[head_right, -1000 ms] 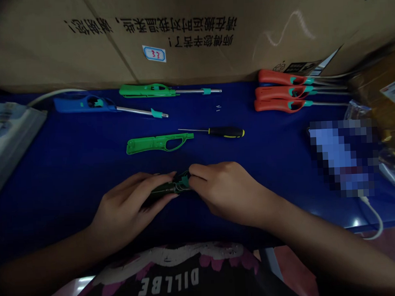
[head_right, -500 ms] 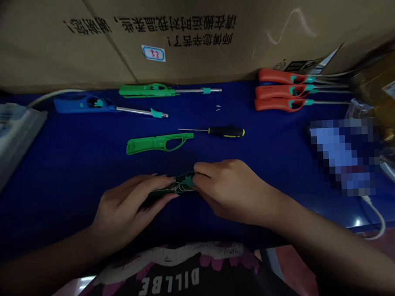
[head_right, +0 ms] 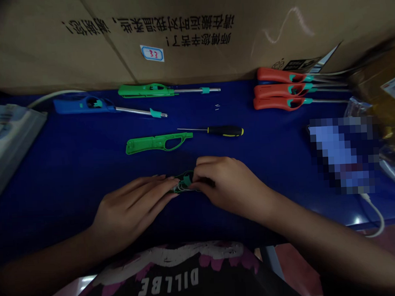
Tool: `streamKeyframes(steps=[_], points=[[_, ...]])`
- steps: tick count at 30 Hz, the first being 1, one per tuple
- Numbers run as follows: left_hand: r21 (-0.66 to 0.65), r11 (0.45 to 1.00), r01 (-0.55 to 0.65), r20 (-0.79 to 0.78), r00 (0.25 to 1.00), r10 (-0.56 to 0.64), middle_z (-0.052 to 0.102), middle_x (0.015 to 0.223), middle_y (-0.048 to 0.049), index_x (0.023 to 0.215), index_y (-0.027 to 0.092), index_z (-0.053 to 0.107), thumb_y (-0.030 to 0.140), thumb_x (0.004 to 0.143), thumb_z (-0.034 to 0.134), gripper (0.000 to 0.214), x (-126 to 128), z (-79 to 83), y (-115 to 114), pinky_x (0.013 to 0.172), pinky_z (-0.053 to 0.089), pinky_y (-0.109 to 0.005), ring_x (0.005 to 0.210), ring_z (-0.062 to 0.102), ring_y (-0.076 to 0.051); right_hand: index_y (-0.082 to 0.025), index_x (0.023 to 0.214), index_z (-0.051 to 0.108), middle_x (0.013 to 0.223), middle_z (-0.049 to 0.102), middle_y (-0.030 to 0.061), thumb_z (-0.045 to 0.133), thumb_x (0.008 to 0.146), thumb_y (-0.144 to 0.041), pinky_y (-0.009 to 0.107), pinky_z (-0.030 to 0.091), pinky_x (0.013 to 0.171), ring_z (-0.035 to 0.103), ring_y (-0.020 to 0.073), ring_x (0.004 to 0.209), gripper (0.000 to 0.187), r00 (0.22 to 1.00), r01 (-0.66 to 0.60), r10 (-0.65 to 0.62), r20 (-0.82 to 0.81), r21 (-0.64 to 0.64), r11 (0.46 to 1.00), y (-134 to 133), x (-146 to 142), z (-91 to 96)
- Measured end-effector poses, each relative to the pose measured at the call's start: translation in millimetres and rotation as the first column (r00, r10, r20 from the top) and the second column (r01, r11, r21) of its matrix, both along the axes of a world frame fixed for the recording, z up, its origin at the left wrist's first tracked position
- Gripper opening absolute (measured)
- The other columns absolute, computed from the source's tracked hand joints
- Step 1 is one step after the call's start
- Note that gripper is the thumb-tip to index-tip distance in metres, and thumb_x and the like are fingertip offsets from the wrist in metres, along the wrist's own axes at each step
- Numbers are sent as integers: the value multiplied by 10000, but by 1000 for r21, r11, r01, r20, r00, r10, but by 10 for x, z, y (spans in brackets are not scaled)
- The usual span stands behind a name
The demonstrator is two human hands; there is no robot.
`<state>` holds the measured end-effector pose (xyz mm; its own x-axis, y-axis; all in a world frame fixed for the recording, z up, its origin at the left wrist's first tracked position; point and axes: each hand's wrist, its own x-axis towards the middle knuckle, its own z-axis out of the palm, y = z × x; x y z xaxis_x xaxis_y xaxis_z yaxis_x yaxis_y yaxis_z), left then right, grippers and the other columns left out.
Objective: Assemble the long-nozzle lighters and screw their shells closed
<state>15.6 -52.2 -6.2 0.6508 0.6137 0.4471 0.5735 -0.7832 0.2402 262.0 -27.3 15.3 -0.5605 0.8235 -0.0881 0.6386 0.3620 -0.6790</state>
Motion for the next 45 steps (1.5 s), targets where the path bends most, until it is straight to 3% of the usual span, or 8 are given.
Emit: streamKeyframes(steps=[4,8,14,18,22,27,36,45], points=[[-24,1000,-20,23,1000,21,786,1071,-15,1229,137,659,161,946,697,287,0,0,7,931,585,-269,1001,741,-162,-174,765,678,770,613,-30,709,900,-142,241,397,609,571,86,667,142,995,62,-65,-79,-39,997,-17,-29,-5],[-176,983,-55,89,993,72,764,1059,-13,1245,155,644,184,925,723,331,22,-15,45,843,568,-250,937,711,-133,-175,757,679,767,620,-34,737,882,-162,230,391,577,551,70,621,139,991,108,-111,-81,-35,994,-24,-33,-24],[-417,899,-135,25,987,160,678,1136,-37,1291,225,612,309,930,694,379,47,2,113,895,490,-421,1028,623,-223,-174,862,709,786,620,-23,814,826,-240,223,415,581,548,80,624,129,990,126,-123,-61,48,991,7,-18,-52],[-497,854,-153,-29,987,160,673,1076,-15,1213,260,642,314,993,589,233,58,32,120,842,437,-416,979,594,-220,-168,962,730,881,655,1,759,876,-209,232,423,587,535,75,617,100,996,73,-68,-54,90,993,-39,-40,-47],[-563,811,-157,-14,984,180,676,1022,-3,1106,239,649,282,985,581,146,95,53,106,827,412,-401,962,578,-214,-172,977,734,828,627,-6,742,889,-200,237,417,581,558,89,642,92,995,74,-68,-70,85,994,-97,-71,-56],[-595,796,-110,50,984,173,681,1027,-8,1098,221,624,242,999,551,124,103,51,85,836,430,-396,957,589,-206,-175,953,704,778,576,-27,736,885,-166,227,396,552,517,74,608,76,990,82,-72,-117,81,993,-109,-100,-91],[-562,825,-66,191,959,207,669,1017,-4,1206,230,594,178,972,607,240,74,-16,61,821,521,-312,955,626,-161,-180,958,701,762,588,-17,693,914,-161,226,426,559,525,82,604,48,983,62,-47,-179,79,995,-108,-98,-88],[-591,805,-50,213,953,216,688,1030,-16,1202,210,624,170,969,606,237,91,-1,68,869,556,-296,969,660,-157,-165,937,702,832,665,29,612,973,-170,244,484,643,624,127,718,97,997,-13,27,-66,210,978,-122,-113,-97]])
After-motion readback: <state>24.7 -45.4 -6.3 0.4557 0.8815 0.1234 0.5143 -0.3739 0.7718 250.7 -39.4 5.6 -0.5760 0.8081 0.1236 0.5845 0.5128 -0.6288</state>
